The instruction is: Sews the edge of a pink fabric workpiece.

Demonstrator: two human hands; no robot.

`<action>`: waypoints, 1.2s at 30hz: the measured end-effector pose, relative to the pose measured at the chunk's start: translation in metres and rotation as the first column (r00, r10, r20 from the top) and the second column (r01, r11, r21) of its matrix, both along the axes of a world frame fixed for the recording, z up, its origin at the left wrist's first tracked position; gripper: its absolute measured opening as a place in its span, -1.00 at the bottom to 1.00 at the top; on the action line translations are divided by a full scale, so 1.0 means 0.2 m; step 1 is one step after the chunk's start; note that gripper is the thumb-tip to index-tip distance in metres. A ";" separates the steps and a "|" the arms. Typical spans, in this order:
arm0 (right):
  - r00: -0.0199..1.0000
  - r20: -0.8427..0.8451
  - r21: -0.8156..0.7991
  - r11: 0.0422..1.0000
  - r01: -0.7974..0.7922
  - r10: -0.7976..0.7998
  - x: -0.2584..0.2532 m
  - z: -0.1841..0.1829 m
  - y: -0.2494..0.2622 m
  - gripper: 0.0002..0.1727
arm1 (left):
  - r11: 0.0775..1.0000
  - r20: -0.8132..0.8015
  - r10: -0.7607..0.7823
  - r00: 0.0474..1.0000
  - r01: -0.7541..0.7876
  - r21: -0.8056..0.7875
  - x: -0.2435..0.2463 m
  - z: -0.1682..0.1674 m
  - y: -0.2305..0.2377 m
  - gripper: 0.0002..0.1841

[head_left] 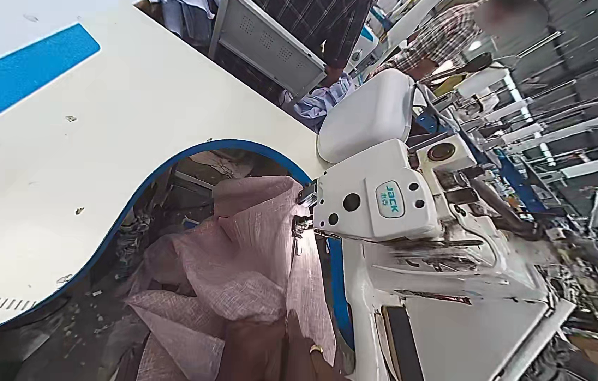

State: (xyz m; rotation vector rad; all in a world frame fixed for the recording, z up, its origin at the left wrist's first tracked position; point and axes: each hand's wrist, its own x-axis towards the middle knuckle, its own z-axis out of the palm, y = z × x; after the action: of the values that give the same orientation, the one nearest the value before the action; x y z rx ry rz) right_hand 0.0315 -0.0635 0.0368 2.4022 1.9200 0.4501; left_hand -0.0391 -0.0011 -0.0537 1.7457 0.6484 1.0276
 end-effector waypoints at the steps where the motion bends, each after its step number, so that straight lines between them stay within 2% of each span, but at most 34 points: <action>1: 1.000 -0.015 0.050 0.999 0.019 -0.018 0.01 -0.02 0.01 -0.68 | 0.999 0.030 0.037 0.999 -0.037 -0.010 0.04 -0.02 0.01 -0.68; 3: 0.990 -0.119 0.148 0.985 0.089 -0.072 0.05 -0.08 -0.05 -0.69 | 0.997 0.055 0.082 0.995 -0.082 -0.014 0.08 -0.02 0.02 -0.65; 5: 0.959 -0.269 0.211 0.965 0.154 -0.094 0.08 -0.11 -0.18 -0.74 | 0.998 0.000 0.052 0.999 -0.052 -0.025 0.04 0.02 0.02 -0.67; 8: 0.904 -0.425 0.202 0.968 0.152 -0.053 0.08 -0.05 -0.22 -0.75 | 1.000 -0.067 -0.012 0.998 0.011 -0.011 -0.01 0.04 -0.02 -0.70; 12: 0.968 -0.251 0.145 0.988 0.048 -0.010 0.06 -0.01 -0.06 -0.81 | 0.999 -0.057 0.021 0.998 -0.018 0.045 0.04 0.00 0.03 -0.69; 16: 0.988 -0.155 0.129 0.991 0.045 -0.025 0.08 -0.04 0.00 -0.81 | 0.997 -0.009 0.072 0.997 -0.071 0.012 0.12 -0.02 0.07 -0.66; 20: 0.995 -0.104 0.274 0.961 0.034 -0.006 0.14 -0.13 0.08 -0.77 | 0.975 0.045 0.214 0.976 -0.216 0.049 0.23 -0.04 0.15 -0.70; 23: 0.995 -0.098 0.333 0.941 0.050 -0.018 0.18 -0.19 0.01 -0.79 | 0.986 -0.049 0.158 0.986 -0.155 0.054 0.16 0.01 0.11 -0.69; 25: 0.974 -0.194 0.166 0.975 0.148 -0.115 0.19 -0.15 -0.07 -0.84 | 0.996 -0.101 0.081 0.992 -0.076 0.051 0.04 0.06 0.07 -0.69; 26: 0.943 -0.257 -0.022 0.977 0.210 -0.209 0.24 -0.12 -0.07 -0.85 | 0.999 -0.121 0.032 0.992 -0.030 0.021 0.00 0.07 0.06 -0.69; 27: 0.892 -0.302 -0.286 0.924 0.253 -0.338 0.31 -0.12 -0.05 -0.83 | 1.000 -0.139 -0.019 0.990 0.016 -0.016 -0.02 0.07 0.05 -0.68; 28: 0.830 -0.321 -0.534 0.810 0.240 -0.457 0.39 -0.14 -0.01 -0.77 | 0.995 -0.164 -0.087 0.983 0.077 -0.068 -0.04 0.07 0.04 -0.68; 29: 0.801 -0.344 -0.669 0.726 0.157 -0.491 0.49 -0.19 0.03 -0.72 | 0.988 -0.193 -0.139 0.971 0.121 -0.100 -0.05 0.08 0.04 -0.67; 30: 0.795 -0.408 -0.695 0.717 0.049 -0.449 0.59 -0.23 0.03 -0.68 | 0.986 -0.207 -0.153 0.966 0.134 -0.101 -0.05 0.10 0.03 -0.67; 31: 0.796 -0.513 -0.599 0.798 -0.063 -0.321 0.66 -0.21 -0.02 -0.71 | 0.988 -0.212 -0.145 0.966 0.130 -0.083 -0.07 0.11 0.01 -0.67; 32: 0.788 -0.605 -0.397 0.901 -0.175 -0.114 0.66 -0.14 -0.08 -0.78 | 0.991 -0.206 -0.131 0.970 0.120 -0.062 -0.10 0.11 0.00 -0.66; 33: 0.772 -0.630 -0.203 0.943 -0.263 0.080 0.61 -0.05 -0.14 -0.85 | 0.995 -0.185 -0.101 0.978 0.093 -0.047 -0.11 0.10 -0.01 -0.66; 34: 0.756 -0.631 -0.110 0.945 -0.306 0.172 0.49 0.03 -0.20 -0.86 | 0.999 -0.159 -0.044 0.986 0.040 -0.029 -0.10 0.06 -0.05 -0.67; 36: 0.764 -0.615 -0.065 0.953 -0.295 0.195 0.25 0.06 -0.31 -0.82 | 0.995 -0.136 0.102 0.985 -0.101 0.014 -0.04 0.03 -0.11 -0.68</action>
State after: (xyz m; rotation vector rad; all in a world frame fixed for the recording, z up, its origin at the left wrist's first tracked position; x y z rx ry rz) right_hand 0.0809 -0.1246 0.0483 2.3723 2.4025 -0.5399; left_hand -0.0463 -0.0237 -0.0487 1.8164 0.8282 0.9862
